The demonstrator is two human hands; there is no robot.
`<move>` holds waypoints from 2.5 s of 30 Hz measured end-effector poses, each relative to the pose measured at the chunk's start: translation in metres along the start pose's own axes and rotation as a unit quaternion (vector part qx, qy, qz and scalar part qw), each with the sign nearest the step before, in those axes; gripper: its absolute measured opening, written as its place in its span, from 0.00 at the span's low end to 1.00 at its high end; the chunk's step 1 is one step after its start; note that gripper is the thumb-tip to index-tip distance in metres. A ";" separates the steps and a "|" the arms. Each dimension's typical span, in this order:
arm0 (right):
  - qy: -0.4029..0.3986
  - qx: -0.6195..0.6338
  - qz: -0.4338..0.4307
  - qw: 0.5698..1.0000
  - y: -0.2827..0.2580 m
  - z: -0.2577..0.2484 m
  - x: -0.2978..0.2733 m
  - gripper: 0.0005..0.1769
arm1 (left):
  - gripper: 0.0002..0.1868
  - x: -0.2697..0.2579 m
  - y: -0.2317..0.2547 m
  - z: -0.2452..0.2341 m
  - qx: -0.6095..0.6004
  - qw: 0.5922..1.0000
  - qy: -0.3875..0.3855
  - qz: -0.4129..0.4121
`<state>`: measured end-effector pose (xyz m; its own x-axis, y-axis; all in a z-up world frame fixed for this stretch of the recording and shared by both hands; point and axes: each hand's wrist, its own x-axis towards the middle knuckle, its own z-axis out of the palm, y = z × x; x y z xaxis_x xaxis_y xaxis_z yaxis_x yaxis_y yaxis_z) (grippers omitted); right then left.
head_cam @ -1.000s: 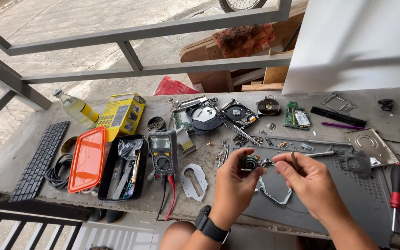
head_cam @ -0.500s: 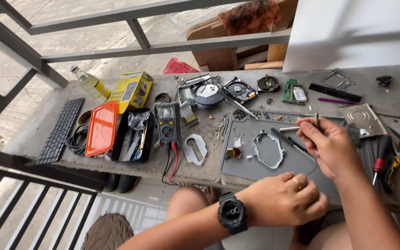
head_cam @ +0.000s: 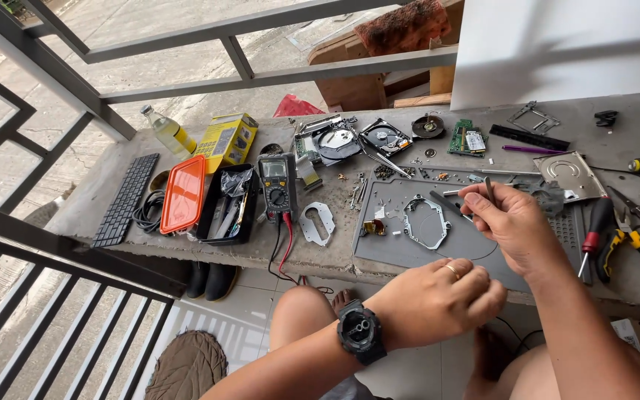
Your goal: The person uses tweezers to manipulate a small circular electronic component, likely a hard drive actuator, on a cluttered workbench. They carefully adjust the component's position and orientation while holding it with their fingers.
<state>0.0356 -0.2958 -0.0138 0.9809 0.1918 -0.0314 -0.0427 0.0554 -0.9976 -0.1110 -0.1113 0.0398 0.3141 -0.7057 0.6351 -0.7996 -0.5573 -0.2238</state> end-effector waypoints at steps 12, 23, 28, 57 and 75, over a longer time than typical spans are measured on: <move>0.006 0.065 -0.037 0.997 -0.019 -0.013 -0.003 0.18 | 0.12 -0.069 -0.022 -0.023 -0.016 0.983 -0.099 -0.155; 0.074 -0.375 -0.171 0.908 0.009 -0.025 0.008 0.20 | 0.15 -0.135 -0.018 -0.010 0.058 0.918 0.119 -0.374; 0.068 -0.426 -0.117 0.895 0.011 -0.038 0.011 0.18 | 0.16 -0.147 -0.014 0.000 0.062 0.919 0.127 -0.367; 0.023 -0.361 -0.429 0.828 0.008 0.035 -0.017 0.07 | 0.19 -0.152 -0.021 0.019 0.003 0.909 0.161 -0.384; 0.029 -0.337 -0.520 0.784 0.026 0.084 -0.028 0.04 | 0.21 -0.163 -0.032 0.019 -0.205 0.653 0.325 -0.652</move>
<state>-0.0094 -0.2171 -0.0333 0.4263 0.3400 0.8383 0.8772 -0.3816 -0.2913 -0.1272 0.0134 -0.0710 0.6879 0.6624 0.2966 -0.1804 -0.2398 0.9539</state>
